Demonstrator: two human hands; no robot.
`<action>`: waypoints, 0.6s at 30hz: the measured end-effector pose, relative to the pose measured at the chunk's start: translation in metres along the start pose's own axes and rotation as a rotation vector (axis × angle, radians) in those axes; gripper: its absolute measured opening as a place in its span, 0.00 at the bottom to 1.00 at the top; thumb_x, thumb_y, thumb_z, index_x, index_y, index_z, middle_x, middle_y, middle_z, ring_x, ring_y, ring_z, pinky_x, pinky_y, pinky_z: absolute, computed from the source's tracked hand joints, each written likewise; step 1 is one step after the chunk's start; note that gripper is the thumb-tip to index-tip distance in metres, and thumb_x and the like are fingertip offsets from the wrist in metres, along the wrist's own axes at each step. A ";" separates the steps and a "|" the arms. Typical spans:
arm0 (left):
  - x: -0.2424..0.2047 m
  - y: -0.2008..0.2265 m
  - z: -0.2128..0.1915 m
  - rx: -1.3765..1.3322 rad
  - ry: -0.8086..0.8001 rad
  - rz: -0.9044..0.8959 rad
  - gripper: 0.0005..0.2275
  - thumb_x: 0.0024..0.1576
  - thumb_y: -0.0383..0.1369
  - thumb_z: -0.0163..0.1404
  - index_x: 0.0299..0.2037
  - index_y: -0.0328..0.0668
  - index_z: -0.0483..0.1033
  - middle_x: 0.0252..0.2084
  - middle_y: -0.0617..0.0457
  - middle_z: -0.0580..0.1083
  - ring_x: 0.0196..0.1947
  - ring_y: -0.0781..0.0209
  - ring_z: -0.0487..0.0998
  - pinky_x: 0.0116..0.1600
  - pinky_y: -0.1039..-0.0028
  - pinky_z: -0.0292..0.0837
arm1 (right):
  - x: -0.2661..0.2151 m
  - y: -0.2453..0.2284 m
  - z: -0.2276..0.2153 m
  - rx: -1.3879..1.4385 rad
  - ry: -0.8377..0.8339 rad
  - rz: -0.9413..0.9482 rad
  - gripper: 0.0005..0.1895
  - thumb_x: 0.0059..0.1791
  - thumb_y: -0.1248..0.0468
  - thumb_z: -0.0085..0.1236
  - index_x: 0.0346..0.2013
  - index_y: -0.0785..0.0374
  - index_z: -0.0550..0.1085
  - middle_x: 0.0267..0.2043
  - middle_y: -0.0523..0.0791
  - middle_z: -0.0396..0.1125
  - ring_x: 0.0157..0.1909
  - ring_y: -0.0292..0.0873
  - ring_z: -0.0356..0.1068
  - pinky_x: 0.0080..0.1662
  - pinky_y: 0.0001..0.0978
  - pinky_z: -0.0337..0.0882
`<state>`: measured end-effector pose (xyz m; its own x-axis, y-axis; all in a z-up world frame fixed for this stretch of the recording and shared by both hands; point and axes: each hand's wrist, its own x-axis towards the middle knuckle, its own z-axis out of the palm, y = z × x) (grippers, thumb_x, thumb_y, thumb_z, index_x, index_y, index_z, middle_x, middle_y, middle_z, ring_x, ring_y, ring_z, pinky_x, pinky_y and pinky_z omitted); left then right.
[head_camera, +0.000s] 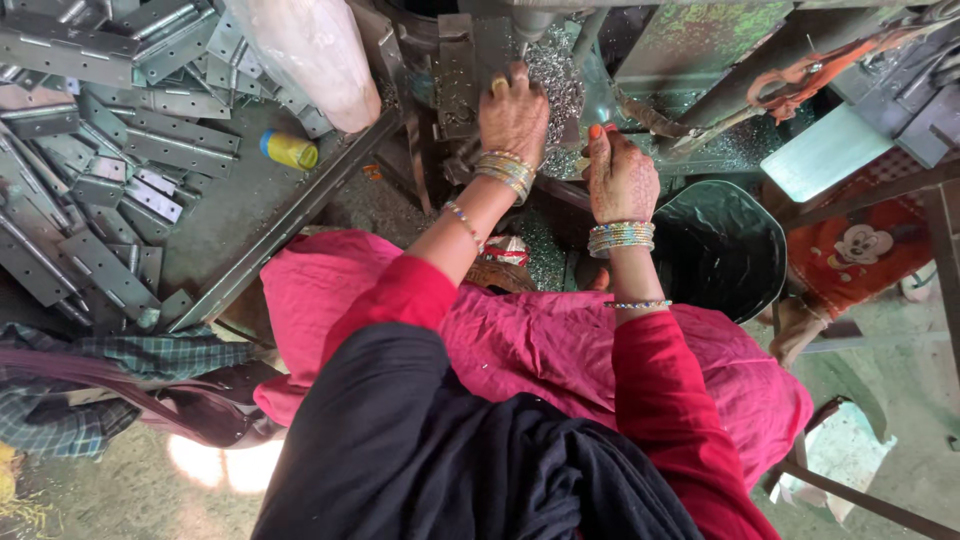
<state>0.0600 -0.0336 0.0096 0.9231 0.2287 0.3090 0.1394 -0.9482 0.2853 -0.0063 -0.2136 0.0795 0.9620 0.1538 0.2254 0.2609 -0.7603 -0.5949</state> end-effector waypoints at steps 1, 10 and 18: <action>0.004 0.002 0.011 -0.043 -0.169 -0.064 0.13 0.69 0.34 0.46 0.48 0.28 0.76 0.65 0.39 0.67 0.55 0.40 0.74 0.55 0.54 0.77 | -0.001 0.000 0.001 -0.008 0.009 -0.013 0.27 0.59 0.42 0.37 0.38 0.57 0.78 0.26 0.48 0.75 0.35 0.57 0.76 0.41 0.52 0.72; -0.066 -0.049 0.006 0.172 -0.274 0.113 0.16 0.58 0.33 0.42 0.51 0.43 0.79 0.71 0.47 0.62 0.73 0.44 0.56 0.73 0.39 0.41 | -0.002 -0.002 0.002 -0.187 0.025 -0.090 0.25 0.60 0.44 0.42 0.38 0.58 0.78 0.32 0.54 0.74 0.36 0.63 0.74 0.39 0.57 0.71; -0.053 -0.035 -0.012 0.235 -0.308 0.072 0.18 0.61 0.34 0.40 0.59 0.42 0.74 0.72 0.50 0.62 0.75 0.47 0.50 0.74 0.37 0.28 | -0.006 0.005 0.014 -0.386 -0.166 -0.028 0.31 0.59 0.38 0.35 0.40 0.57 0.77 0.31 0.59 0.73 0.36 0.66 0.73 0.39 0.59 0.71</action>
<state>0.0023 -0.0096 -0.0060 0.9929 0.1163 0.0236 0.1151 -0.9923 0.0466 -0.0092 -0.2098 0.0647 0.9631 0.2532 0.0913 0.2683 -0.9301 -0.2507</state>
